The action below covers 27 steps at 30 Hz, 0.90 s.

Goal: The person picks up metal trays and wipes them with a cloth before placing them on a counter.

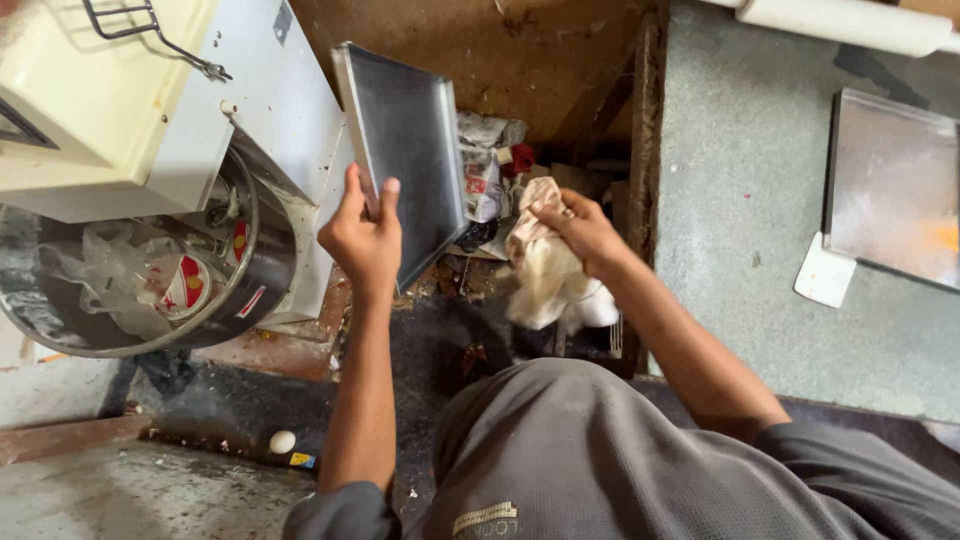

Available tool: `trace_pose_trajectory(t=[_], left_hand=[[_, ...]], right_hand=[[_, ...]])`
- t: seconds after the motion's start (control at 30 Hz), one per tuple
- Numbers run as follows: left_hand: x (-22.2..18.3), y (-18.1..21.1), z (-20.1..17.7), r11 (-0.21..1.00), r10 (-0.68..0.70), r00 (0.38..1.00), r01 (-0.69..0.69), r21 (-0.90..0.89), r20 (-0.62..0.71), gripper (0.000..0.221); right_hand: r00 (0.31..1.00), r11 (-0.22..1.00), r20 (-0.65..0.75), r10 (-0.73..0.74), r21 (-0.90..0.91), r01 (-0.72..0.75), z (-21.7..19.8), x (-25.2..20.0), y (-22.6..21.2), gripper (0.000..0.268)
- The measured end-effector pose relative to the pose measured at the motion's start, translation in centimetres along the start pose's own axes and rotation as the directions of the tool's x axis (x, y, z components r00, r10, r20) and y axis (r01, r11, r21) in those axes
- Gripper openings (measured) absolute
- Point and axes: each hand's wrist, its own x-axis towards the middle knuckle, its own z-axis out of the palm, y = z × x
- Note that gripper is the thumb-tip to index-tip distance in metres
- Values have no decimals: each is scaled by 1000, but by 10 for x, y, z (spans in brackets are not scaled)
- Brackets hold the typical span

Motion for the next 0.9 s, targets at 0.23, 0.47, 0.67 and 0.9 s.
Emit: trace_pose_trajectory(t=[0.23,0.47,0.67,0.9], left_hand=[[-20,76,-32,990,17,955,26,-142,296,45],[31,97,-32,976,63,944,10,-218,323,34],[49,141,38,840,-192,912,344,-420,363,27],[20,177,169,553,-487,741,672,-494,462,23]], right_hand=[[943,995,319,91,-65,-74,17,47,46,66],[964,996,249,-90,16,89,-39,-4,76,64],[978,883,-103,-182,420,209,-115,-101,60,72],[810,529,-565,-157,645,552,-173,-157,76,66]])
